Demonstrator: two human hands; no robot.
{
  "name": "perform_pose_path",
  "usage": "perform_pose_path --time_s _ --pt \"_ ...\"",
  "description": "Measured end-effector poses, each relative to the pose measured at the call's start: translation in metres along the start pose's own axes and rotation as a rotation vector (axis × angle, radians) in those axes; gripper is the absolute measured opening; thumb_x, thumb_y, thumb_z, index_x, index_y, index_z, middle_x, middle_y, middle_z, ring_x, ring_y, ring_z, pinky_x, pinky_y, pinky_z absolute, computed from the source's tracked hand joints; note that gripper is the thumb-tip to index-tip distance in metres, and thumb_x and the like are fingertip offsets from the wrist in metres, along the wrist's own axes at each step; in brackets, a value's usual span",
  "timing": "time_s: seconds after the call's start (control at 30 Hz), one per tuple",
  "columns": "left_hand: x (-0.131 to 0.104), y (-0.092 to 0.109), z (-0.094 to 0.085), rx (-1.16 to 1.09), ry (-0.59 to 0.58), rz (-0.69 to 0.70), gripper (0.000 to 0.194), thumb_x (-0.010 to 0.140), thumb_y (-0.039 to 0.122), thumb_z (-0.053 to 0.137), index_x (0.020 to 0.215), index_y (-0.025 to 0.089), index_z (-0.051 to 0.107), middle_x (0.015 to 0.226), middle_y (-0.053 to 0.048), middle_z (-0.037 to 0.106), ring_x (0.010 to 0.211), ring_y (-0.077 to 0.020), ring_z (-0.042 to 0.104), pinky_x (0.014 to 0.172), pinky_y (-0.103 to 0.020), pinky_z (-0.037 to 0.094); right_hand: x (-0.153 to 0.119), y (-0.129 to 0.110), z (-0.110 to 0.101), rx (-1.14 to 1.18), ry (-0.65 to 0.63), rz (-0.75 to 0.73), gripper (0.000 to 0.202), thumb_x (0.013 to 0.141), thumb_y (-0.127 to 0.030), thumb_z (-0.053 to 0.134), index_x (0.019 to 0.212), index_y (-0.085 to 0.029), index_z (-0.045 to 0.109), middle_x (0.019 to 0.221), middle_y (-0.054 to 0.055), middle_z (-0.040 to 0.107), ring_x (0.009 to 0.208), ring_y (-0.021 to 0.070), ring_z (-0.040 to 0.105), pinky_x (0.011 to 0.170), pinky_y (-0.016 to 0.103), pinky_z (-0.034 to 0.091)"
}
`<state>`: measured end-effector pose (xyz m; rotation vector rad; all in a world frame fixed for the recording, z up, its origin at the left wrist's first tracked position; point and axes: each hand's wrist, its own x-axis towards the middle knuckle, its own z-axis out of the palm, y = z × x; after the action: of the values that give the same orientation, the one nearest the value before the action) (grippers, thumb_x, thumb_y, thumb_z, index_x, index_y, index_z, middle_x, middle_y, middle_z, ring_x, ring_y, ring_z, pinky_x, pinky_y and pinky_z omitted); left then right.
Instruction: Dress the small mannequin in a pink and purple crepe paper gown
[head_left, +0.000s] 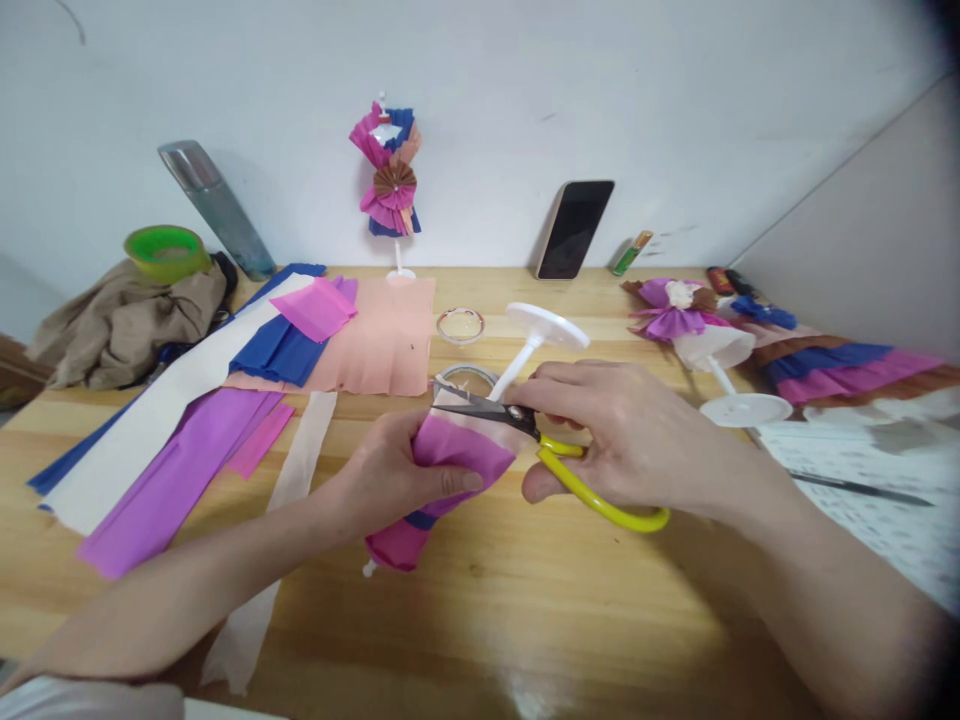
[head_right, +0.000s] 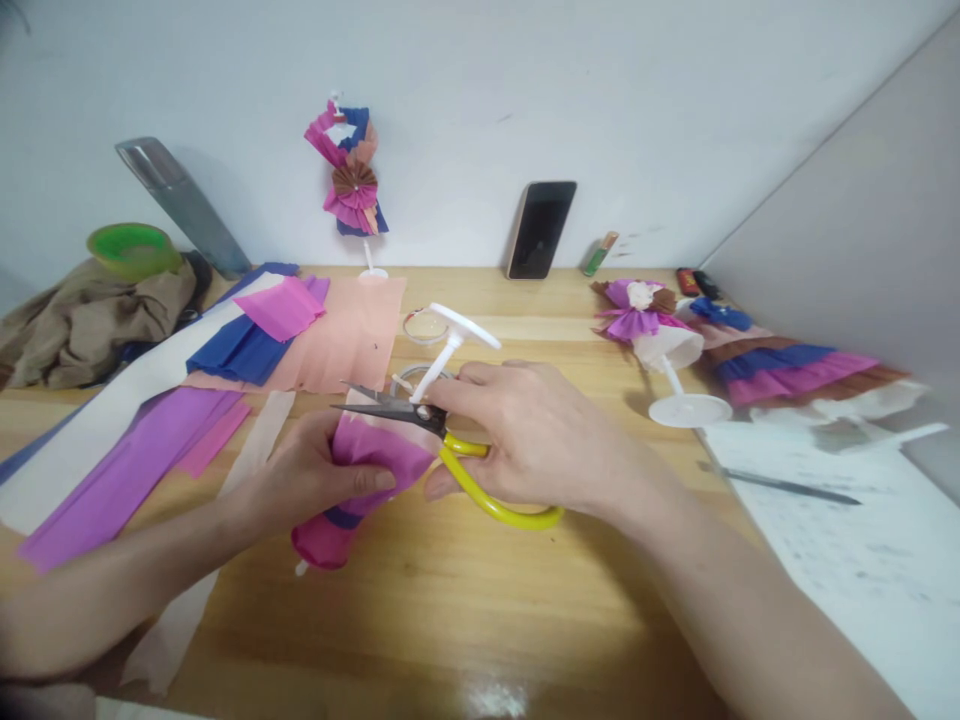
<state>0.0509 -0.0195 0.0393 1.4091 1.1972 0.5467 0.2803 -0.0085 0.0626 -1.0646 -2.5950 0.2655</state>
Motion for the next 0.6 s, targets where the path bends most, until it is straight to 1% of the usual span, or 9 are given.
perform_pose_path --time_s 0.17,0.33,0.6 --pt "0.0006 -0.0007 -0.0006 0.006 0.004 0.013 0.026 0.063 0.033 0.076 0.078 0.014 0.065 0.068 0.002 0.062 0.06 -0.011 0.054 0.055 -0.022 0.047 0.0008 -0.0001 0.001 -0.001 0.021 -0.008 0.048 0.078 -0.054 0.069 0.112 -0.02 0.066 0.078 0.005 0.065 0.065 0.0206 0.059 0.059 0.029 0.038" --pt "0.0007 -0.0005 -0.0007 0.024 0.003 0.012 0.025 0.064 0.033 0.076 0.075 0.015 0.064 0.067 0.002 0.061 0.059 -0.0109 0.053 0.054 -0.022 0.046 0.0012 -0.0001 0.0009 0.007 0.026 -0.018 0.05 0.08 -0.054 0.068 0.116 -0.02 0.065 0.08 0.006 0.066 0.067 0.0222 0.061 0.059 0.03 0.039" --pt "0.0011 -0.0011 -0.0007 0.018 0.01 0.033 0.023 0.064 0.032 0.077 0.073 0.016 0.064 0.064 0.003 0.06 0.057 -0.01 0.052 0.051 -0.02 0.045 0.0027 0.0008 0.0008 0.012 0.022 -0.035 0.051 0.08 -0.057 0.066 0.115 -0.02 0.066 0.078 0.006 0.067 0.065 0.0222 0.061 0.059 0.031 0.04"
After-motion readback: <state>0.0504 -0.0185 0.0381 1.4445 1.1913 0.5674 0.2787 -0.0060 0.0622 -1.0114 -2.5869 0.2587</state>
